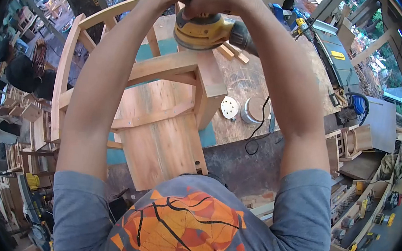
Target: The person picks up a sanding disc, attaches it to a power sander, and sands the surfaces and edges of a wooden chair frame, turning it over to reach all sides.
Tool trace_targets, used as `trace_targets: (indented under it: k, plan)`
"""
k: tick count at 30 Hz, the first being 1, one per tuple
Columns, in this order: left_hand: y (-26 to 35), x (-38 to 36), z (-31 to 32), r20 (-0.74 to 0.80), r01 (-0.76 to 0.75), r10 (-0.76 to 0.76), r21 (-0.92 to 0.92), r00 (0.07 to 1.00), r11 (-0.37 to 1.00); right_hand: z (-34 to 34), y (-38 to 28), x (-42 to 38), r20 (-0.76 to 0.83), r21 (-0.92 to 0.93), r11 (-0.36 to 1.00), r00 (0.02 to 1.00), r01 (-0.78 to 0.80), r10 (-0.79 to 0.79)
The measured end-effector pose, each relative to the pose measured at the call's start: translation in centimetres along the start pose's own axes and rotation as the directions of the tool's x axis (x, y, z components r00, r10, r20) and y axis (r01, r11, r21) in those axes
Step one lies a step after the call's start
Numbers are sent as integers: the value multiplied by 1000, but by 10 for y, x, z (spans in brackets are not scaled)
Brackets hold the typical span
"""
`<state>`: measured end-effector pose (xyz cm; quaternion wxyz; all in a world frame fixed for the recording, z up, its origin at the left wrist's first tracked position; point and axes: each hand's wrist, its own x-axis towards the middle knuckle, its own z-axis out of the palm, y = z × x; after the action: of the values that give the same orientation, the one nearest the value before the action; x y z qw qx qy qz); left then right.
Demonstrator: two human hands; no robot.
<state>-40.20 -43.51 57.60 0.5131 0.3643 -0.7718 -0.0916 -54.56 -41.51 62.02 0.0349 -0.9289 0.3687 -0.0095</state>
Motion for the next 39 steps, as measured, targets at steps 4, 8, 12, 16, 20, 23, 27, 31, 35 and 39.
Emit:
trace_targets:
  k: [4, 8, 12, 16, 20, 23, 27, 31, 35, 39]
  plan:
    - [-10, -6, 3, 7, 1, -1, -123, 1000, 992, 7, 0, -4, -16, 26, 999, 1000, -26, 27]
    - [-15, -4, 0, 5, 25, -24, -153, 1000, 988, 0, 4, -1, -21, 18, 998, 998, 67, -67]
    - [-26, 8, -7, -46, 27, -27, -2, 999, 1000, 8, 6, 30, -30, 12, 998, 998, -56, 56]
    - [-35, 0, -4, -123, -29, 50, 168, 991, 985, 22, 19, 41, -154, 39, 999, 988, 1, 5]
    - [-36, -26, 5, -267, 6, 86, 327, 960, 945, 24, 33, 73, -193, 15, 998, 979, 63, -59]
    - [9, -71, 9, -182, 201, -156, 258, 971, 945, 46, 84, 146, -136, -147, 931, 926, 334, -353]
    - [53, -159, 20, 23, 239, -285, 483, 958, 842, 36, 74, 162, -230, 11, 1000, 973, 19, -16]
    - [67, -188, 21, 49, 324, -444, 612, 895, 722, 33, 75, 200, -230, -2, 1000, 973, -11, 10]
    - [55, -189, 30, -4, 254, -384, 757, 923, 602, 36, 85, 251, -228, -35, 999, 974, 5, -13]
    - [49, -190, 33, -52, 270, -350, 746, 935, 609, 34, 83, 298, -147, -119, 982, 981, -146, 128]
